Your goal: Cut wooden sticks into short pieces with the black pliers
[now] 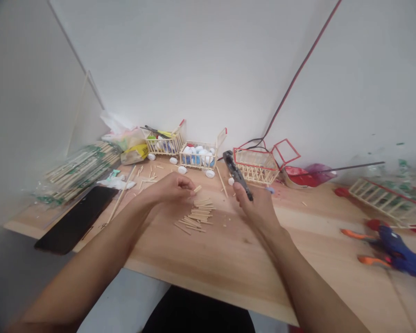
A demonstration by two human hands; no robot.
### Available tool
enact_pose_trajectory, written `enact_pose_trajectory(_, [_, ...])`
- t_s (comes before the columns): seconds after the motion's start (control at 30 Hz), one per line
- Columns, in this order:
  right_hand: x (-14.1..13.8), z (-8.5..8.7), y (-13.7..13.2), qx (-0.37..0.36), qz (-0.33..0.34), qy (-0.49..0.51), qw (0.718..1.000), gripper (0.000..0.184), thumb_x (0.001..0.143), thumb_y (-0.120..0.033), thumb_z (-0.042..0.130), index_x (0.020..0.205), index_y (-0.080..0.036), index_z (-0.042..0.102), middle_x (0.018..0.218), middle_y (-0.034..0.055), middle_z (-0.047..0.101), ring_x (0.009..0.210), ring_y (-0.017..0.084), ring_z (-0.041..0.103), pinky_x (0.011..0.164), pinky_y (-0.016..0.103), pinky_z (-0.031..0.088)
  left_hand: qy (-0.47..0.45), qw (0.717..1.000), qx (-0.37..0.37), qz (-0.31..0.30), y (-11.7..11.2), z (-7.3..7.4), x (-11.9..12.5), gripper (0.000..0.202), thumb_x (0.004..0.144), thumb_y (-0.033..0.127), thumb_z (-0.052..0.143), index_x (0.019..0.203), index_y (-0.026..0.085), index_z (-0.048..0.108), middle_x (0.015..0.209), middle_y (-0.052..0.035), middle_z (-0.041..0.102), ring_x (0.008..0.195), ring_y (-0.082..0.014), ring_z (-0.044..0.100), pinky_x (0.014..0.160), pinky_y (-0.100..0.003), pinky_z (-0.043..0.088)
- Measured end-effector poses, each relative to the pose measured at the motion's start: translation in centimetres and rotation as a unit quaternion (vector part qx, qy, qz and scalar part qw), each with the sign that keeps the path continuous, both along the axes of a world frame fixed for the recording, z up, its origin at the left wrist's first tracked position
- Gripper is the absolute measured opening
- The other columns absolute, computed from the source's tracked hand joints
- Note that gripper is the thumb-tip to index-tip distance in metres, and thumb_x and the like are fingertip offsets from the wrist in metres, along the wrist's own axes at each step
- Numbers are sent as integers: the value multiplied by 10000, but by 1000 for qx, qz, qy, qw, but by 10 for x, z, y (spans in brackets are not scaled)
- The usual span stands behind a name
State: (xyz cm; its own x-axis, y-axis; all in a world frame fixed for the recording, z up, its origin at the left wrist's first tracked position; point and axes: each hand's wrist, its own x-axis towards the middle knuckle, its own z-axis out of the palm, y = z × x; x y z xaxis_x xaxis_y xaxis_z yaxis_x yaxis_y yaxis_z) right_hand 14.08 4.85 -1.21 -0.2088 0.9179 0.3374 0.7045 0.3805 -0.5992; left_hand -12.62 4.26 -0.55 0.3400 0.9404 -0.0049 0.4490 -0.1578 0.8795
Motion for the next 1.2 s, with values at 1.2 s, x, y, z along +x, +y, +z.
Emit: enact_pose_trajectory(1.2, [11, 15, 5, 76, -37, 36, 996, 626, 903, -679, 325, 559, -195, 524, 519, 50, 573, 543, 165, 541, 570, 270, 370, 278, 952, 105, 77, 33, 10, 119, 213, 849, 112, 495, 946, 114, 684, 995, -177, 686, 988, -306, 613, 848, -353, 425])
